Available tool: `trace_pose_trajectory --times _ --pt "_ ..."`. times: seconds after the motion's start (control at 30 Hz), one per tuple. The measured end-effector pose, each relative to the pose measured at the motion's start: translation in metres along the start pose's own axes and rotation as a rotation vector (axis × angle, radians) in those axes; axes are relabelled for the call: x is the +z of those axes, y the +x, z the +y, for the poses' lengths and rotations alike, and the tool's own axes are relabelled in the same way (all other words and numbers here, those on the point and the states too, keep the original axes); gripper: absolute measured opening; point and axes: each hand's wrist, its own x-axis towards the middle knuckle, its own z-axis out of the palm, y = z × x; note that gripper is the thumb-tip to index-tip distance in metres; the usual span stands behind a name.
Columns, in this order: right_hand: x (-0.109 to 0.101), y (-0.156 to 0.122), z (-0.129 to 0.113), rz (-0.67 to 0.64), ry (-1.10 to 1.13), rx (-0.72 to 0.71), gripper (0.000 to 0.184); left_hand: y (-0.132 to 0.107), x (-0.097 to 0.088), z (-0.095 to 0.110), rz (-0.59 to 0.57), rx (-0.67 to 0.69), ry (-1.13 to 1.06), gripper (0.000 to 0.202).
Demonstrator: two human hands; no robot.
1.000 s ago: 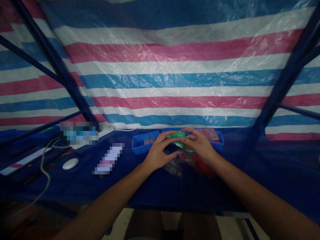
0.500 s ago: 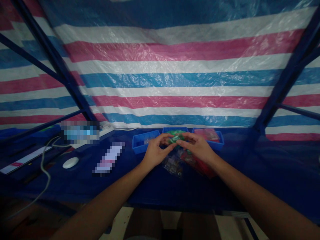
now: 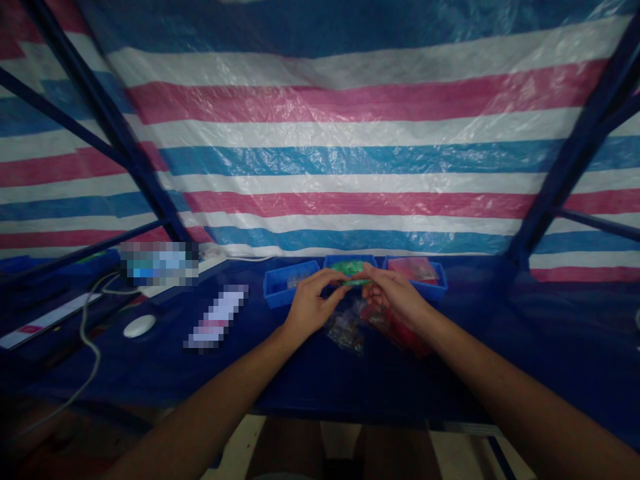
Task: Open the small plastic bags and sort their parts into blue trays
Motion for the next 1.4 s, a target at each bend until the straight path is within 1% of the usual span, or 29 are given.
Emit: trace_pose_trajectory --times 0.1,0.13,0.2,0.27,0.3,0.37,0.4,0.43,0.47,0.5,0.6,0.63,0.7,0.8,0.9,0.97,1.03,1.13,1.23,1.33,1.4 --pt "0.0 0.0 0.0 -0.03 -0.096 -0.058 0.044 0.0 0.001 -0.003 0.052 -0.154 -0.079 0.026" --pt "-0.001 0.0 0.001 -0.019 -0.154 -0.09 0.043 0.0 0.002 -0.004 0.048 -0.187 -0.121 0.031" --pt "-0.005 0.003 0.001 0.045 -0.277 -0.163 0.043 0.0 0.003 -0.006 0.036 -0.218 -0.171 0.044" --pt "-0.01 0.009 0.001 0.168 -0.422 -0.288 0.044 0.0 0.003 -0.007 0.029 -0.209 -0.152 0.052" --pt "-0.013 0.012 0.0 0.246 -0.515 -0.368 0.043 0.0 0.003 -0.007 0.01 -0.188 -0.121 0.05" --pt "-0.019 0.02 -0.001 0.391 -0.724 -0.523 0.038 0.0 0.003 -0.008 -0.076 -0.113 -0.05 0.036" --pt "-0.022 0.024 -0.001 0.441 -0.823 -0.584 0.036 0.0 0.003 -0.007 -0.127 -0.069 -0.017 0.03" --pt "-0.024 0.028 -0.001 0.46 -0.913 -0.626 0.033 -0.001 0.003 -0.007 -0.175 -0.03 0.011 0.027" --pt "-0.026 0.031 -0.001 0.444 -0.993 -0.648 0.031 -0.002 0.004 -0.007 -0.216 0.0 0.027 0.027" --pt "-0.027 0.034 0.0 0.401 -1.063 -0.654 0.029 -0.003 0.004 -0.006 -0.25 0.022 0.033 0.029" --pt "-0.026 0.039 0.002 0.23 -1.219 -0.642 0.029 -0.005 0.007 -0.006 -0.359 0.067 0.021 0.04" --pt "-0.025 0.039 0.002 0.2 -1.246 -0.646 0.03 -0.006 0.007 -0.007 -0.401 0.08 0.015 0.044" --pt "-0.024 0.036 0.001 0.181 -1.274 -0.663 0.032 -0.007 0.008 -0.008 -0.474 0.094 0.009 0.048" --pt "-0.025 0.03 -0.002 0.172 -1.27 -0.676 0.033 -0.007 0.008 -0.009 -0.529 0.09 0.015 0.037" --pt "-0.027 0.025 -0.002 0.088 -1.264 -0.715 0.033 -0.005 0.007 -0.009 -0.529 0.071 0.053 0.028" --pt "-0.028 0.024 0.0 0.012 -1.291 -0.741 0.034 -0.005 0.007 -0.008 -0.515 0.049 0.084 0.027" --pt "-0.029 0.025 0.003 -0.034 -1.335 -0.74 0.037 -0.005 0.006 -0.008 -0.491 0.025 0.108 0.026" --pt "-0.028 0.027 0.006 -0.023 -1.362 -0.712 0.041 -0.005 0.005 -0.009 -0.452 0.006 0.105 0.019" --pt "-0.026 0.025 0.005 0.011 -1.335 -0.713 0.041 -0.004 0.005 -0.008 -0.446 0.009 0.064 0.015" --pt "-0.022 0.019 0.0 0.038 -1.259 -0.736 0.036 -0.003 0.006 -0.008 -0.42 -0.027 0.008 0.012" --pt "-0.019 0.014 -0.005 0.086 -1.166 -0.748 0.032 -0.003 0.007 -0.008 -0.37 -0.08 -0.048 0.011"
